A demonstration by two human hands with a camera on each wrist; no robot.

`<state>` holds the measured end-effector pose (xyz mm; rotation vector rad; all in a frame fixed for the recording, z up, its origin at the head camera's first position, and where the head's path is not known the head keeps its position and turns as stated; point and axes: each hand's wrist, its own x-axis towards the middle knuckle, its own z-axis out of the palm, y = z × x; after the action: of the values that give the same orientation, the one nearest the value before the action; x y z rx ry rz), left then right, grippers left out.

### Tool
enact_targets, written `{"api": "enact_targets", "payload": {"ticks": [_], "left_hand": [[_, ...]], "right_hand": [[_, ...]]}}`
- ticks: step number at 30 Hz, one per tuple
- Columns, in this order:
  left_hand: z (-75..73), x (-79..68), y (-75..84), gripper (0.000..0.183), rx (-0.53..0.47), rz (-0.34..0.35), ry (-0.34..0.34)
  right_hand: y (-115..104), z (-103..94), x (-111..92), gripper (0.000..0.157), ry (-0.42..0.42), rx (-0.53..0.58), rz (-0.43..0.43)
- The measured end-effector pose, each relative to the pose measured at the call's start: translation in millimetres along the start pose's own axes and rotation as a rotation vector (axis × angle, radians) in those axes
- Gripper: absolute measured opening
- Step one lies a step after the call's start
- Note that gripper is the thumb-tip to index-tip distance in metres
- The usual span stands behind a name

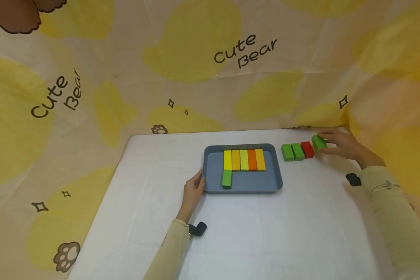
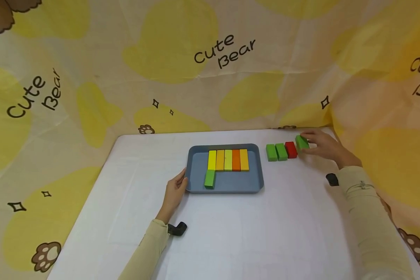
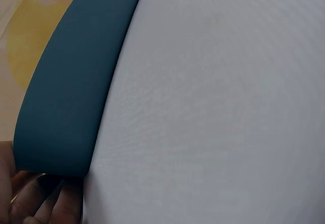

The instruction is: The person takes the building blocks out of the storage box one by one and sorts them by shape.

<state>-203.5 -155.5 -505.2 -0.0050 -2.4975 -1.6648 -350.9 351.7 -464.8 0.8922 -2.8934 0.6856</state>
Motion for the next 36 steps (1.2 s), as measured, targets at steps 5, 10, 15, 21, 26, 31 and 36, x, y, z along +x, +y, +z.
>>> {"api": "enact_targets", "payload": {"ticks": [5,10,15,21,26,31,36], "left_hand": [[0.7,0.6,-0.2,0.041,0.004,0.002,0.001],[1.5,0.3,-0.8,0.041,-0.004,-0.005,-0.002],[1.6,-0.6,-0.5,0.042,-0.006,-0.009,-0.001],[2.4,0.5,-0.9,0.042,0.009,-0.003,0.007],[5.4,5.8,-16.4,0.041,0.002,-0.019,0.018],[10.1,11.8,-39.6,0.041,-0.005,-0.029,0.047],[8.9,12.2,-44.8,0.041,-0.026,-0.024,0.04]], "right_hand": [[4.3,4.8,-2.9,0.06,-0.083,0.097,0.1],[8.9,17.3,-5.4,0.066,-0.15,0.193,0.189],[11.7,23.5,-7.5,0.066,-0.136,0.225,0.191],[12.0,24.4,-5.7,0.065,-0.136,0.228,0.177],[11.2,24.6,-2.4,0.066,-0.168,0.239,0.219],[10.6,25.2,-2.1,0.068,-0.18,0.243,0.244],[10.9,27.4,-4.3,0.067,-0.161,0.239,0.244]]}}
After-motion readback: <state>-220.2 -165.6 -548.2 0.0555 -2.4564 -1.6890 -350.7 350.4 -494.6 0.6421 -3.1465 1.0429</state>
